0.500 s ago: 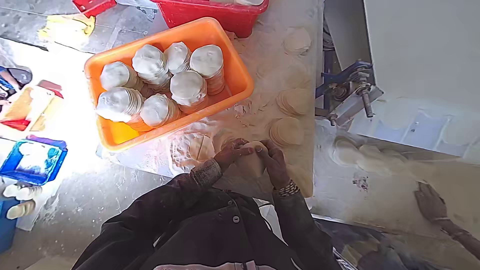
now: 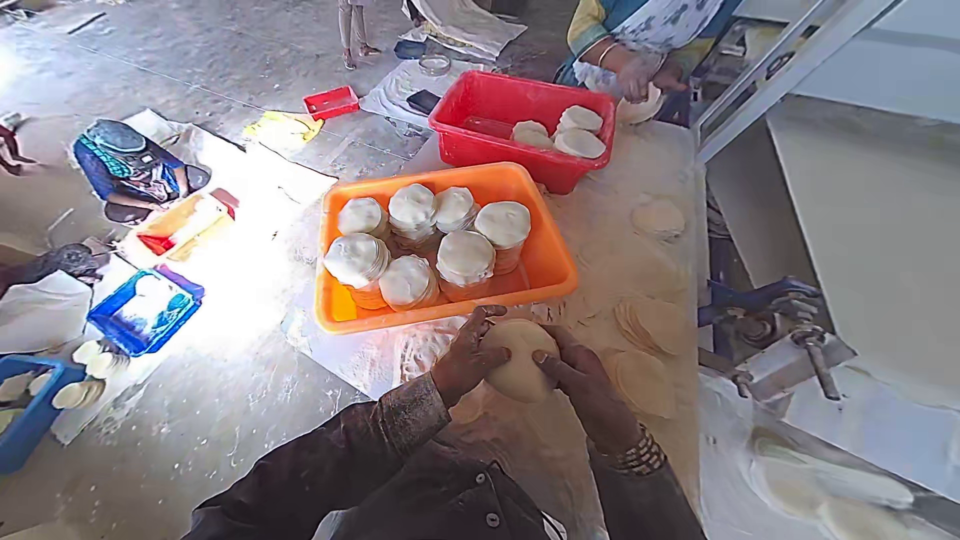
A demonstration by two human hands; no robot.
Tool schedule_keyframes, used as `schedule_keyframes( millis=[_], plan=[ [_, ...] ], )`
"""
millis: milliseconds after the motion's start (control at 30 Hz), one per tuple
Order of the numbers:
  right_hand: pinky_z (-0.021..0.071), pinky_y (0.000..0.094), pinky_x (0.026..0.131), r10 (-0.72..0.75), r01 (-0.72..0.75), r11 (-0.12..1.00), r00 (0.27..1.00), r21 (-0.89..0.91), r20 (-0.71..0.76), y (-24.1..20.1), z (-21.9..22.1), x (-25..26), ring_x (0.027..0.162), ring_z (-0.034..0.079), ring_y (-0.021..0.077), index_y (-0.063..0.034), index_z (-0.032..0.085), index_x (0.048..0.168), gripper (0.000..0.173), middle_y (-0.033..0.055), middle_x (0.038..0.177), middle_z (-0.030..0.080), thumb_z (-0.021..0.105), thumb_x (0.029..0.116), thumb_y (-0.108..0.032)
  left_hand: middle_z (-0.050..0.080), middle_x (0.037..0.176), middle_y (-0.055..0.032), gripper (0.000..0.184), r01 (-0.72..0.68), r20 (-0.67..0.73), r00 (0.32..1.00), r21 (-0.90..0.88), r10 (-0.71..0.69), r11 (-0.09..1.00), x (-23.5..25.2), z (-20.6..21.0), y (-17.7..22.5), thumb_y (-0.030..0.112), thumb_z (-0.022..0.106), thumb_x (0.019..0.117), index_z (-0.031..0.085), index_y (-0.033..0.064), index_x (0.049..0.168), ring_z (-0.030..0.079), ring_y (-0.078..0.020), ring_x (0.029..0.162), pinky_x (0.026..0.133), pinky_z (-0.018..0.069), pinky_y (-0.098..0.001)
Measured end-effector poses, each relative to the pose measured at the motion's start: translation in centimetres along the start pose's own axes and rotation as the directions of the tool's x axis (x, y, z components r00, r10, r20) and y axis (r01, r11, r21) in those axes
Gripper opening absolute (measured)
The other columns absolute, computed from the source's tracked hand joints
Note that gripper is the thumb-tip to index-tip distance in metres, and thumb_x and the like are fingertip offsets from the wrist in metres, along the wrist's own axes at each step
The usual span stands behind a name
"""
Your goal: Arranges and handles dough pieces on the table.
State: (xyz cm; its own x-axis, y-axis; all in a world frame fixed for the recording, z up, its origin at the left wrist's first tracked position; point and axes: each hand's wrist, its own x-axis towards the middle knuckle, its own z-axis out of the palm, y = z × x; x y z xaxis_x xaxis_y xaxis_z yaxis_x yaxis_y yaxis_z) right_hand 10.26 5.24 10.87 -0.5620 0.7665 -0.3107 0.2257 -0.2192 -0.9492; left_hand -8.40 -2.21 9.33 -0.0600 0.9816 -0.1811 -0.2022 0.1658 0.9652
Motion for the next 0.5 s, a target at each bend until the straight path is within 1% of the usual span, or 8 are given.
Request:
schedule_keyframes(
  millis=[100,167,233,267,333,367,433,500],
  plan=[
    [0.0604,0.0244,0.074,-0.138,0.141,0.986,0.990,-0.085,0.041,-3.0,2.1,3.3,0.087,0.071,0.0079,-0.0014,0.058,0.129,0.038,0.0041,0.105,0.071,0.055,0.0955,-0.018,0.063,0.114,-0.0151,0.061,-0.086,-0.115,0.989,0.055,0.091,0.995,0.3,-3.1,2.7,0.004,0.060,0.0883,0.039,-0.0029,0.145,0.066,-0.0158,0.097,0.086,0.0566,-0.0332],
    [0.0598,0.0242,0.075,-0.215,0.224,0.966,0.973,-0.130,0.080,-4.9,3.7,6.2,0.089,0.070,0.0076,0.0002,0.058,0.129,0.035,0.0052,0.105,0.070,0.053,0.0975,-0.016,0.063,0.114,-0.0159,0.059,-0.113,-0.203,0.971,0.081,0.127,0.990,1.2,-5.5,4.1,0.004,0.061,0.0893,0.039,-0.0037,0.144,0.067,-0.0169,0.098,0.086,0.0572,-0.0334],
    [0.0598,0.0264,0.081,-0.259,0.273,0.954,0.958,-0.126,0.120,-6.7,5.0,9.8,0.094,0.070,0.0095,0.0024,0.058,0.131,0.035,0.0093,0.111,0.069,0.052,0.0999,-0.012,0.062,0.122,-0.0191,0.055,-0.135,-0.272,0.948,0.130,0.167,0.982,3.0,-8.2,5.5,0.004,0.063,0.0918,0.042,-0.0036,0.142,0.066,-0.0199,0.105,0.089,0.0567,-0.0355],
    [0.0599,0.0275,0.082,-0.257,0.272,0.955,0.958,-0.122,0.123,-7.7,5.6,11.6,0.096,0.070,0.0109,0.0029,0.057,0.132,0.033,0.0115,0.112,0.069,0.051,0.1021,-0.010,0.062,0.125,-0.0195,0.053,-0.138,-0.297,0.937,0.165,0.182,0.977,4.4,-9.6,6.0,0.005,0.064,0.0928,0.044,-0.0023,0.142,0.066,-0.0213,0.107,0.091,0.0562,-0.0369],
    [0.0574,0.0298,0.082,-0.224,0.238,0.957,0.970,-0.167,0.099,-9.6,6.4,14.9,0.094,0.067,0.0143,0.0037,0.056,0.133,0.030,0.0156,0.112,0.066,0.050,0.1052,-0.006,0.065,0.119,-0.0184,0.050,-0.110,-0.351,0.916,0.246,0.194,0.963,7.4,-11.8,7.1,0.005,0.066,0.0945,0.047,0.0018,0.140,0.066,-0.0233,0.100,0.085,0.0559,-0.0409],
    [0.0562,0.0326,0.082,-0.218,0.230,0.953,0.973,-0.199,0.080,-10.4,6.7,16.8,0.093,0.066,0.0177,0.0047,0.056,0.133,0.030,0.0188,0.112,0.065,0.050,0.1058,-0.005,0.065,0.119,-0.0188,0.048,-0.088,-0.365,0.909,0.302,0.200,0.949,9.1,-12.8,7.7,0.005,0.067,0.0952,0.049,0.0033,0.140,0.066,-0.0258,0.099,0.084,0.0549,-0.0439],
    [0.0581,0.0376,0.081,-0.206,0.208,0.947,0.978,-0.245,0.035,-11.4,7.3,20.4,0.090,0.068,0.0230,0.0049,0.058,0.129,0.026,0.0215,0.110,0.065,0.051,0.1059,-0.005,0.065,0.118,-0.0206,0.043,-0.062,-0.354,0.906,0.432,0.232,0.900,12.5,-14.8,8.6,0.006,0.066,0.0962,0.052,0.0037,0.137,0.066,-0.0311,0.102,0.089,0.0534,-0.0504],
    [0.0571,0.0417,0.081,-0.169,0.159,0.957,0.985,-0.243,-0.022,-11.9,7.4,24.1,0.090,0.067,0.0268,0.0044,0.060,0.127,0.025,0.0234,0.111,0.065,0.053,0.1052,-0.005,0.065,0.119,-0.0232,0.041,-0.030,-0.337,0.909,0.532,0.244,0.846,15.4,-16.1,9.7,0.006,0.065,0.0965,0.054,0.0022,0.135,0.065,-0.0355,0.105,0.092,0.0514,-0.0540]
  ],
)
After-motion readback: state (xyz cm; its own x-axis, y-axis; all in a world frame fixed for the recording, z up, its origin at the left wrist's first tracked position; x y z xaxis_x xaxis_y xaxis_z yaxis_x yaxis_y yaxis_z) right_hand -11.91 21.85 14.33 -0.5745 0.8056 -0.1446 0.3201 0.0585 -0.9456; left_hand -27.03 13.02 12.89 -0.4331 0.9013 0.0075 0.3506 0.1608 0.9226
